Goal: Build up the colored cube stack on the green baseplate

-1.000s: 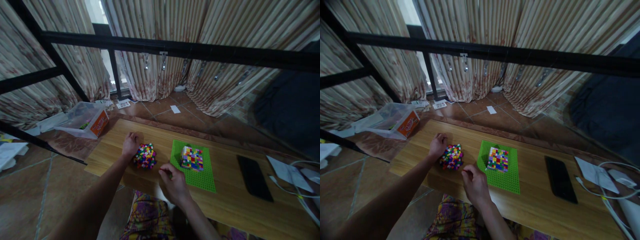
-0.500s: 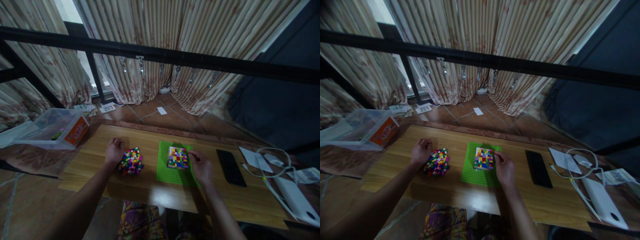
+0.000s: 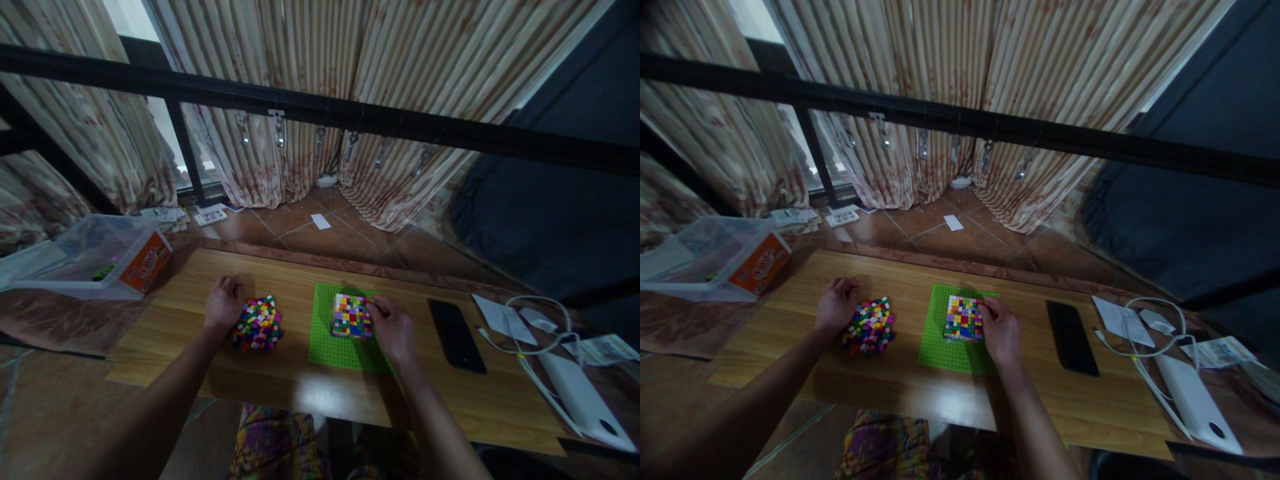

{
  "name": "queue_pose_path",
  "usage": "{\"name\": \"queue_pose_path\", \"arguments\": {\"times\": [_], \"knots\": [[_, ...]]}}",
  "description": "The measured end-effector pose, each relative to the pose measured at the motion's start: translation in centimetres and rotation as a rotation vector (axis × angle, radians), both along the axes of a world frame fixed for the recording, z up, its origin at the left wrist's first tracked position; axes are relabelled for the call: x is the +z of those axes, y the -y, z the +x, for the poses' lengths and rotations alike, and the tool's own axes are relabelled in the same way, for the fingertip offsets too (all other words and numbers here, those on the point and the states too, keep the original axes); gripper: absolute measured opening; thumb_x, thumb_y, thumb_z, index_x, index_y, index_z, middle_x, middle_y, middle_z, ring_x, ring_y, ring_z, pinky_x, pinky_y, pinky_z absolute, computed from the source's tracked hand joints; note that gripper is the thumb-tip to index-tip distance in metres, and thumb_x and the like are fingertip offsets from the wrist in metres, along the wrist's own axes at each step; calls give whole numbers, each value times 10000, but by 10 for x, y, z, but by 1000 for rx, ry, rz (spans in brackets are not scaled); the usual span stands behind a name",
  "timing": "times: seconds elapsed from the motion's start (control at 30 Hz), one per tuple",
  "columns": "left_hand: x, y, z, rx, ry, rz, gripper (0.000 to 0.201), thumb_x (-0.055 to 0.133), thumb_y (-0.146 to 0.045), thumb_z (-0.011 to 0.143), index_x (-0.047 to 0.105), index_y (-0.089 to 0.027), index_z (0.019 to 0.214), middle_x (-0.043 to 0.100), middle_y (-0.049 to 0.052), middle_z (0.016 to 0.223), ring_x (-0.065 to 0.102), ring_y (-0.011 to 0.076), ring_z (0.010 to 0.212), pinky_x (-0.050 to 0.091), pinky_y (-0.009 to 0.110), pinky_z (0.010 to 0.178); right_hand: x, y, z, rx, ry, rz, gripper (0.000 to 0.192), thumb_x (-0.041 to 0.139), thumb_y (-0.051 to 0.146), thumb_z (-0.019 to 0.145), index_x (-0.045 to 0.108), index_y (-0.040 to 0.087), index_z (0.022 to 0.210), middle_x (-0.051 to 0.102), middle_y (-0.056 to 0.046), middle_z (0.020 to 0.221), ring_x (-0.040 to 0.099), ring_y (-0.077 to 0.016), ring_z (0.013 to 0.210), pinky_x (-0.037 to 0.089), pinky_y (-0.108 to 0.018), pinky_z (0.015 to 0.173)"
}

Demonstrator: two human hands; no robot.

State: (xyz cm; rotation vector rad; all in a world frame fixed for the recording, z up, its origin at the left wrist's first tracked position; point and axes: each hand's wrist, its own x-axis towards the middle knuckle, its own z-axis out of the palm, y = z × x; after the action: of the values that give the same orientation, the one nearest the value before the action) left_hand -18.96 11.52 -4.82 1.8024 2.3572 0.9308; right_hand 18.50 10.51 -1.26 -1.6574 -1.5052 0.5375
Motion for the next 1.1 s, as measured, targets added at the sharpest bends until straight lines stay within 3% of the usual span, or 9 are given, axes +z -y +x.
{"name": "queue_pose_path", "arguments": {"times": [0.37,1.1], "knots": [[-1,0,0,-13,14,16,196,434,-229,823,624,-191,852,642,108,979,606,251,942,504,372,842,-3,1,0,29,-117,5,345,609,491,792,733,193,912,762,-77,897,705,-232,804,547,-358,744],[-1,0,0,0,5,10,177,440,-221,825,614,-201,851,629,95,962,603,243,928,495,356,837,-2,1,-2,-81,-215,13,327,624,454,757,740,157,830,756,-95,821,687,-226,737,531,-344,693]]}}
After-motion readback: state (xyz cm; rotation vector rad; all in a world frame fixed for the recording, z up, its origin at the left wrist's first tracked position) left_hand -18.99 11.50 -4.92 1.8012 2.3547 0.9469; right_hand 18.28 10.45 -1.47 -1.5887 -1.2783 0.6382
